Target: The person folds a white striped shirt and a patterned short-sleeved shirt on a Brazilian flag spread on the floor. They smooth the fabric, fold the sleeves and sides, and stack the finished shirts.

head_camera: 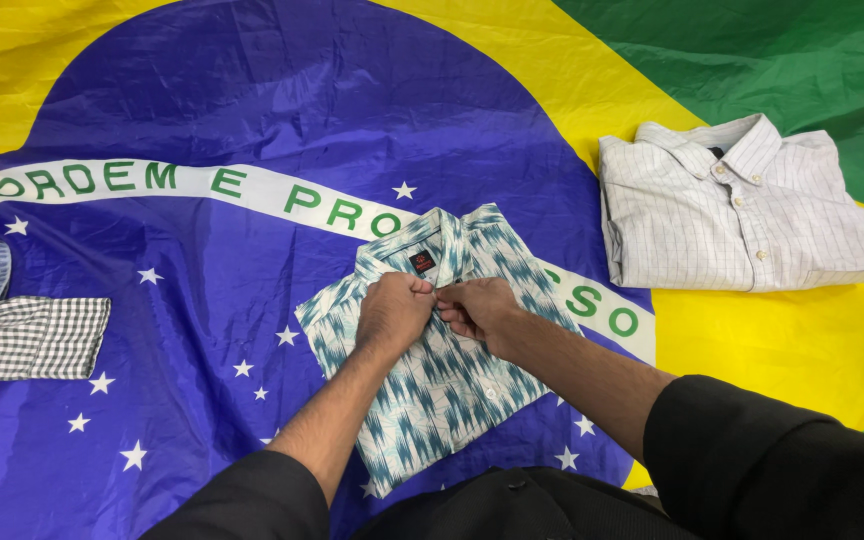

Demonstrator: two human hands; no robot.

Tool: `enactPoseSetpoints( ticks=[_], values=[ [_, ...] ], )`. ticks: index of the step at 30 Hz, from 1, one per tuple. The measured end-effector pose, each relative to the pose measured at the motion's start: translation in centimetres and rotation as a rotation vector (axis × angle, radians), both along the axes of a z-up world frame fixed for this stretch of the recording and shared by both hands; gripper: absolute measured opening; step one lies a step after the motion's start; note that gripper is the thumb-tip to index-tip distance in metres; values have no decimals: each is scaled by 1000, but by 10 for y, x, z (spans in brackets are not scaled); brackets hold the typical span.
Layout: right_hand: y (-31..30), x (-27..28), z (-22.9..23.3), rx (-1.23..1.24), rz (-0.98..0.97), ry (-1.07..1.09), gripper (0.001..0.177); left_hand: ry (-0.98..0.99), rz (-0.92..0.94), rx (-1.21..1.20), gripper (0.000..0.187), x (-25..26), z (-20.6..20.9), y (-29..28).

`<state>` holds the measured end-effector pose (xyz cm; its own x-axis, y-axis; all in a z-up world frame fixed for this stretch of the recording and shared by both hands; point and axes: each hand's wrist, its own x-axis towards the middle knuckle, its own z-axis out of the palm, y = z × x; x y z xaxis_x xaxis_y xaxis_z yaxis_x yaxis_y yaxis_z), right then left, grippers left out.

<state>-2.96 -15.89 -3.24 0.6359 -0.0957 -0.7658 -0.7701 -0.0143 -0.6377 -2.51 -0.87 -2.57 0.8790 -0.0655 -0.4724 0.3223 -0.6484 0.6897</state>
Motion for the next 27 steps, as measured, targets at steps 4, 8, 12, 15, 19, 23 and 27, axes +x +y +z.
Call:
enactPoseSetpoints(
  ticks=[4,8,12,15,19,23,27],
  values=[
    [4,1,3,-58,-2,1,14,-49,-92,151,26,-12,19,-2],
    [8,1,4,-106,25,-15,18,-28,-120,207,29,-13,21,-6],
    [14,-1,7,-118,12,-58,16,-94,-102,220,31,-14,10,-11],
    [19,0,10,-182,-16,5,15,-67,-80,212,32,-13,3,-12],
    [20,1,14,-190,-9,18,15,-8,-67,208,32,-11,0,-12],
    [17,1,11,-150,-12,45,17,1,-82,208,32,-10,-3,-12],
    [13,-3,3,-152,89,-62,13,13,-103,217,30,-5,-7,-11]
  ],
)
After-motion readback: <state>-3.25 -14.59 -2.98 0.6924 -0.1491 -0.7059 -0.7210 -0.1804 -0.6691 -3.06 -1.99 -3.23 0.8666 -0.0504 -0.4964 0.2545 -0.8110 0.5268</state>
